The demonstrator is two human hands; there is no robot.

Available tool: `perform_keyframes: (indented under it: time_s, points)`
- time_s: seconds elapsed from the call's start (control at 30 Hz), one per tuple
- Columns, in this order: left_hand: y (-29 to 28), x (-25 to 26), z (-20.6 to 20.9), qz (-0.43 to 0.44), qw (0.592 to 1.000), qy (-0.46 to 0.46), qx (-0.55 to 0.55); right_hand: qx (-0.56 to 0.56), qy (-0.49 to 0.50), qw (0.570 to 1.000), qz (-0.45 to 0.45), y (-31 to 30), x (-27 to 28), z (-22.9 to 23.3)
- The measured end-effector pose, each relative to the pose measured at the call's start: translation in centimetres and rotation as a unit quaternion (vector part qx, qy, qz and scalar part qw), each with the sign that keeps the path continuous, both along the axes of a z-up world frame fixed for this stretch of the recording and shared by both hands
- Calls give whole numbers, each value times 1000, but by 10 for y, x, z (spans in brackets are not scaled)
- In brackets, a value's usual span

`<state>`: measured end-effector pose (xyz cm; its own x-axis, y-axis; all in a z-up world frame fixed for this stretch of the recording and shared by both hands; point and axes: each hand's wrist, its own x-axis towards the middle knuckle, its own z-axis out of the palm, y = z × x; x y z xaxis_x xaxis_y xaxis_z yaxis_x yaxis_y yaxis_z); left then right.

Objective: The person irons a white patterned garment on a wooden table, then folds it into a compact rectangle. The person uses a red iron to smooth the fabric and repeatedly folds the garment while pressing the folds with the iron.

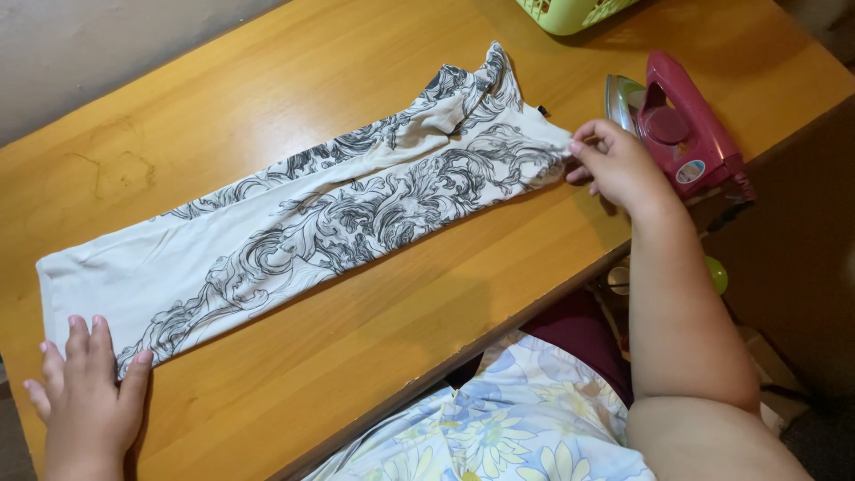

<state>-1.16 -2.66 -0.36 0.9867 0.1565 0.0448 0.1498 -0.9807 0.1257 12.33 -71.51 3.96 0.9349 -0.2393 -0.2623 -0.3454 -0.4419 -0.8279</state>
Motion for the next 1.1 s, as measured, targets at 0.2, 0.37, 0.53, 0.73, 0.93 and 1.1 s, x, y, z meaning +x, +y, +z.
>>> perform_keyframes:
  time_s: [0.2,0.37,0.53,0.73,0.93,1.1]
  points:
    - [0,-1,0,5,1000,-4,-3,92,-28,995,-14,-10,-2,-2]
    - [11,5,-1,14,999,27,21,-102,-11,995,-2,2,-15,0]
    - [-43,38,42,22,990,12,136,-310,-28,950,36,26,-2,43]
    - [-248,114,88,-293,929,-216,-72,-314,-161,926,133,78,67,59]
    - [-356,195,27,-422,875,-237,-19,-298,-65,935,180,107,100,46]
    - [-371,224,13,-369,894,-250,-51,-300,-213,919,142,92,106,5]
